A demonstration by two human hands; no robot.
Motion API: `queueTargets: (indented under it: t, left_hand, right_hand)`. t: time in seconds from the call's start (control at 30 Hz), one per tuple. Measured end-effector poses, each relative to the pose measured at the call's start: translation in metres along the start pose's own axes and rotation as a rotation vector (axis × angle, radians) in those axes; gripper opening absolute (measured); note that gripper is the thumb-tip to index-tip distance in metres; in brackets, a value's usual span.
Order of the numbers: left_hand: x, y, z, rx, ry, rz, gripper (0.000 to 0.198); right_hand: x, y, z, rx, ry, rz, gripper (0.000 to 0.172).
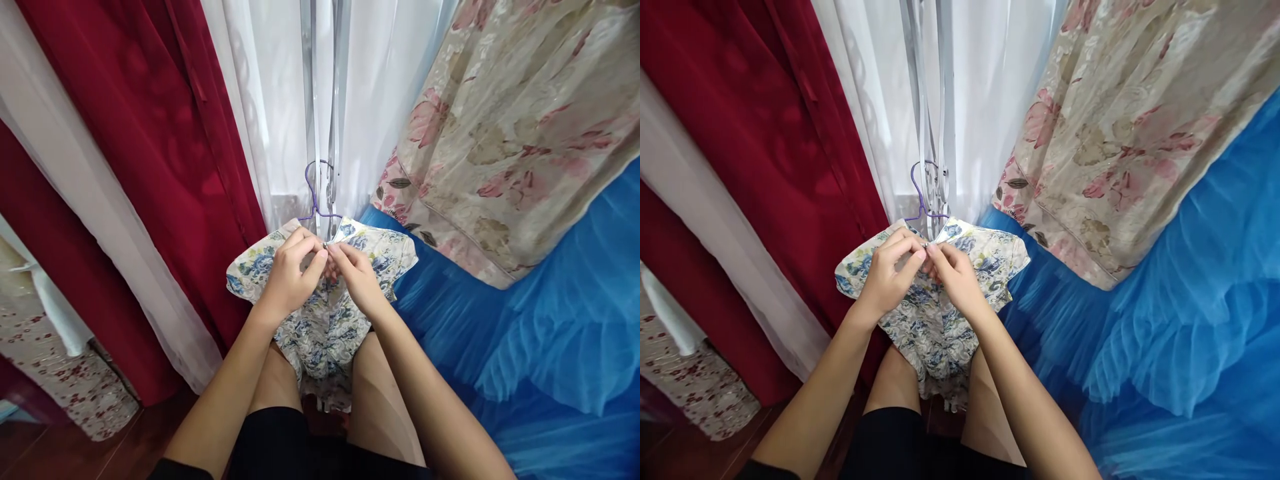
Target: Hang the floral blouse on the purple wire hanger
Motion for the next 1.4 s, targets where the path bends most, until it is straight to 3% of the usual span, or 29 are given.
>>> queueTargets:
  t: [0.1,0.2,0.33,0.43,0.5,0.57,0.63,0.87,0.97,1.07,1.13,1.23,1.33,1.4]
  left_hand:
    - [-0.006,0.002,-0.003,-0.008,0.048,-0.021,0.014]
    - [-0.013,0.004,-0.002,0.076,0.118,-0.085,0.011]
    - [-0.017,-0.002,-0.01,0.329,0.137,-0.081,0.01]
    - [-0.025,-0.012,-0.038,0.596,0.216,-0.037,0.021]
    - [-0.036,-0.018,-0.058,0.688,0.286,-0.022,0.028]
    - [-0.048,-0.023,-0.067,0.635,0.341,-0.069,0.031]
    - [-0.055,-0.021,-0.063,0.515,0.368,-0.139,0.031]
    - [-0.03,0.003,-0.017,0.232,0.365,-0.206,0.024]
    - [-0.021,0.005,-0.01,0.227,0.375,-0.196,0.023]
    - [-0.023,0.004,-0.02,0.337,0.354,-0.138,0.022]
    - [-0.037,0.002,-0.037,0.475,0.352,-0.127,0.023]
    - [-0.089,0.003,-0.067,0.696,0.426,-0.242,0.03]
    - [-0.159,0.018,-0.083,0.85,0.641,-0.508,0.033]
    - [-0.199,0.041,-0.077,0.939,0.777,-0.741,0.034]
  right_hand:
    - [-0.008,-0.014,0.01,0.045,0.006,-0.008,0.052]
    - [-0.005,-0.013,0.013,0.093,0.018,-0.055,0.046]
    - [0.02,-0.006,0.009,0.124,0.195,-0.103,0.04]
    - [0.045,0.005,0.0,0.121,0.267,0.003,0.042]
    - [0.053,0.015,-0.004,0.112,0.218,0.09,0.043]
    - [0.051,0.022,-0.004,0.092,0.152,0.119,0.041]
    - [0.04,0.024,0.002,0.047,0.093,0.095,0.036]
    - [0.01,-0.002,0.027,0.002,0.01,-0.055,0.031]
    - [0.01,-0.005,0.024,0.064,0.086,-0.106,0.032]
    - [0.023,0.001,0.014,0.119,0.241,-0.065,0.03]
    - [0.033,0.007,0.007,0.123,0.305,0.0,0.031]
    - [0.042,0.017,0.004,0.091,0.296,0.06,0.031]
    - [0.042,0.027,0.011,0.037,0.281,0.063,0.031]
    - [0.043,0.032,0.016,0.013,0.276,0.08,0.031]
Point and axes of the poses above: each hand's wrist, its own y-axis away from the middle knuckle, its own z-axis out of the palm, x = y × z, the point moved 5 cm from there along -y, towards the middle knuckle, and after that the axes turned 10 degrees about -y, right-handed, at the moved point
